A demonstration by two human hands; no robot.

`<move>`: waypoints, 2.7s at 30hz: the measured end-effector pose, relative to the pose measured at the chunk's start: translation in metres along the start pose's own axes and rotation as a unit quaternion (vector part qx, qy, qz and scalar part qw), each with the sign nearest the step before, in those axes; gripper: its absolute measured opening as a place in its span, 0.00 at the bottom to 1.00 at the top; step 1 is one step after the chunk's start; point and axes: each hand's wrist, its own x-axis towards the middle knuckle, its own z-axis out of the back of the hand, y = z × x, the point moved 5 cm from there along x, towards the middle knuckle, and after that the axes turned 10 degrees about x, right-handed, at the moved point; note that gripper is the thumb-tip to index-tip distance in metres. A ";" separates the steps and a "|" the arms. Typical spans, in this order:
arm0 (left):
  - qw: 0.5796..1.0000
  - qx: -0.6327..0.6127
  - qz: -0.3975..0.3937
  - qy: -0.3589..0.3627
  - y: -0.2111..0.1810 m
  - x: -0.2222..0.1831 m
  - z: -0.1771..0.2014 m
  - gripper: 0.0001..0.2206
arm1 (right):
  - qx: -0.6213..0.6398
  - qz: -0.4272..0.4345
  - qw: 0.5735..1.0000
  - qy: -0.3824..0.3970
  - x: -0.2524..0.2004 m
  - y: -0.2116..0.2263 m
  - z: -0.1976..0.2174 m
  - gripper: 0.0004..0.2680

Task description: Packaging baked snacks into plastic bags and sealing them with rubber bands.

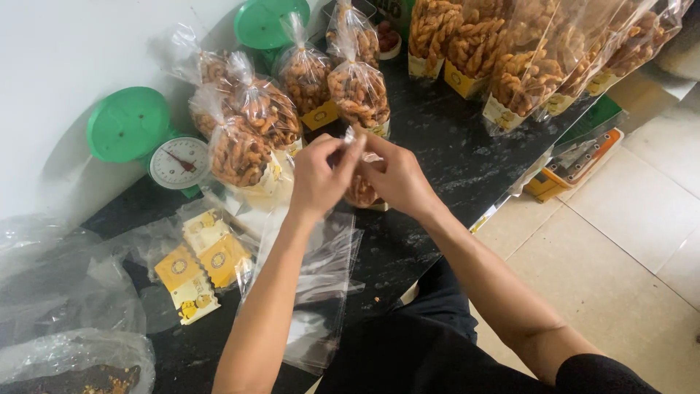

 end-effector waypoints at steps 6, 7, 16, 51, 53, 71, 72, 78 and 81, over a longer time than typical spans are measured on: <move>0.930 0.302 -0.088 -0.190 -0.047 -0.017 0.014 0.14 | -0.128 -0.010 0.990 -0.061 0.009 -0.010 -0.009 0.23; 0.938 0.310 -0.050 -0.148 -0.035 -0.020 0.009 0.12 | -0.105 -0.010 0.993 -0.057 0.008 -0.013 -0.012 0.22; 0.967 0.185 0.169 -0.053 -0.008 -0.014 0.010 0.09 | -0.207 0.051 0.977 -0.003 0.007 -0.001 -0.026 0.26; 0.910 -0.273 0.291 0.115 -0.028 0.030 0.019 0.11 | -0.052 0.032 0.998 0.005 0.108 -0.060 -0.024 0.17; 0.921 -0.272 0.252 0.119 -0.039 0.041 0.015 0.11 | -0.042 0.061 0.997 0.025 0.110 -0.066 -0.026 0.23; 0.982 -0.165 -0.028 0.086 -0.098 0.050 0.047 0.17 | -0.519 0.054 0.821 -0.230 0.098 -0.062 0.355 0.06; 0.984 -0.151 -0.043 0.082 -0.099 0.049 0.050 0.17 | -0.514 0.056 0.824 -0.230 0.089 -0.030 0.334 0.06; 0.990 -0.041 -0.128 0.047 -0.116 0.044 0.094 0.20 | -0.429 0.200 0.872 -0.122 0.060 0.102 0.235 0.05; 0.985 0.013 -0.166 0.038 -0.116 0.037 0.110 0.21 | -0.350 0.164 0.921 -0.048 0.057 0.109 0.211 0.04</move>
